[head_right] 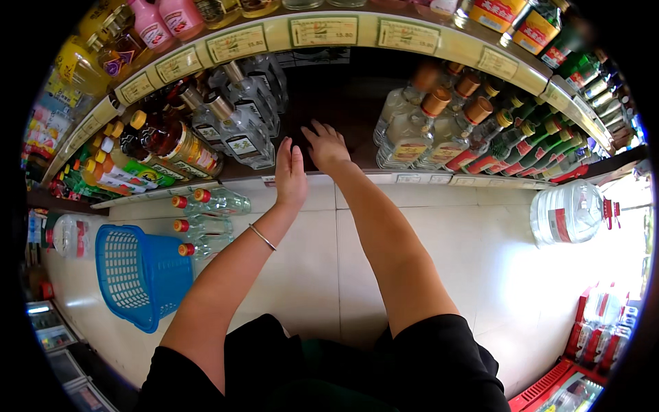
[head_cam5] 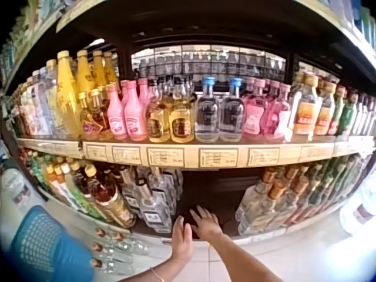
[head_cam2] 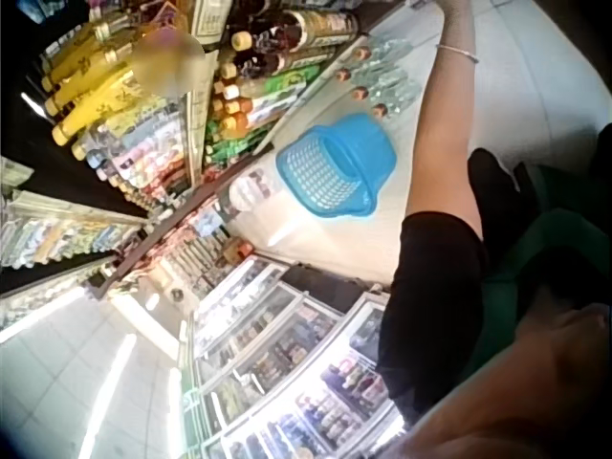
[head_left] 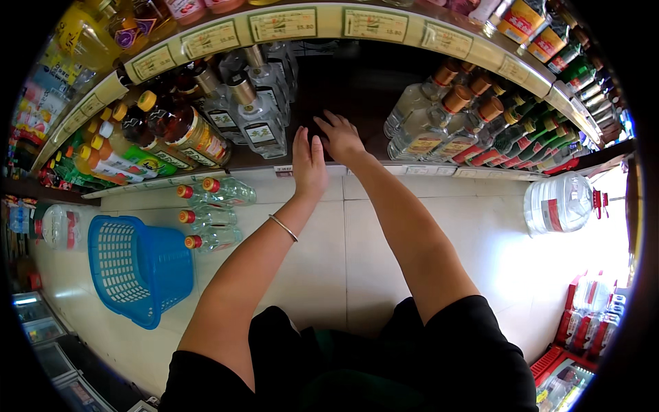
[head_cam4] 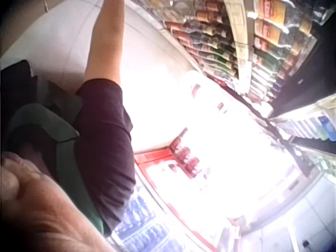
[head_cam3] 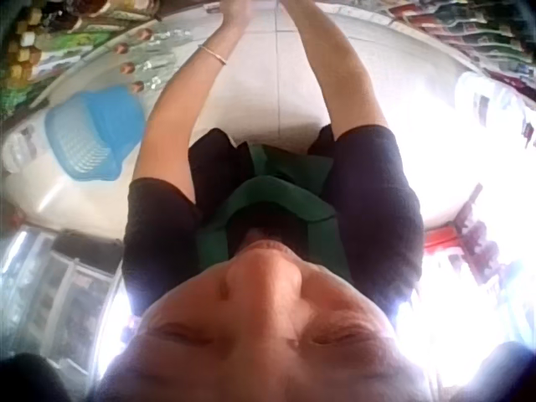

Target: The person wipes the labels of various bottles on a store shelf using a dark cloth. They handle each bottle individually, wiping the front and sides before placing it back on the shelf. The task involves cleaning glass bottles containing liquids, likely alcoholic beverages, in a retail setting.

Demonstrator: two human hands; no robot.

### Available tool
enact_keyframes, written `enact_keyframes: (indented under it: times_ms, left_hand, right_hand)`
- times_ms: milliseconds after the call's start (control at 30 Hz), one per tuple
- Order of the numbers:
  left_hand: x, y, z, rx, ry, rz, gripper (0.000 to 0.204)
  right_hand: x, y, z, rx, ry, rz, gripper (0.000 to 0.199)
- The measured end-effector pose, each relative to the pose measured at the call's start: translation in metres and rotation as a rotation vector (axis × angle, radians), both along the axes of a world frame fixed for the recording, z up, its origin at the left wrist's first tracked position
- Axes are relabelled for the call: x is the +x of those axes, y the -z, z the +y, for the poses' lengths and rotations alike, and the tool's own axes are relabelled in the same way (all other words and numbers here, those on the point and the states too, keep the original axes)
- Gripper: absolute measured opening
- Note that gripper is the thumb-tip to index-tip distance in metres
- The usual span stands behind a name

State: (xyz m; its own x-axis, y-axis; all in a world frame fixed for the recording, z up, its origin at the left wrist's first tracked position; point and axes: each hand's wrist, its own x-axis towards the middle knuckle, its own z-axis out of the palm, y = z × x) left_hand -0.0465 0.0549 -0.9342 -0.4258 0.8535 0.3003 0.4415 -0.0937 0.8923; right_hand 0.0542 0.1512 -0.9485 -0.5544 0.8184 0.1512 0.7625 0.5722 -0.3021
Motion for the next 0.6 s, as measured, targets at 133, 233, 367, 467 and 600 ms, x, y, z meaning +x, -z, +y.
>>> enact_keyframes:
  times_ms: [133, 233, 367, 467, 600]
  left_hand:
    - [0.003, 0.016, 0.006, 0.037, 0.014, -0.094, 0.050]
    - [0.019, -0.032, 0.012, -0.025, 0.142, -0.364, 0.047]
    - [0.037, -0.044, 0.041, 0.138, 0.344, -0.739, 0.041]
    - [0.072, -0.059, 0.040, 0.138, 0.486, -0.566, 0.041]
    - [0.108, -0.054, 0.043, 0.197, 0.512, -0.157, 0.067]
  right_hand:
    - [0.008, -0.057, -0.024, -0.150, 0.089, 0.046, 0.049]
    - [0.042, -0.087, -0.045, -0.133, 0.186, 0.312, 0.043]
    - [0.085, -0.138, -0.090, -0.164, 0.299, 0.600, 0.039]
    - [0.126, -0.143, -0.115, 0.067, 0.302, 0.775, 0.040]
    - [0.168, -0.140, -0.124, 0.117, 0.467, 1.131, 0.039]
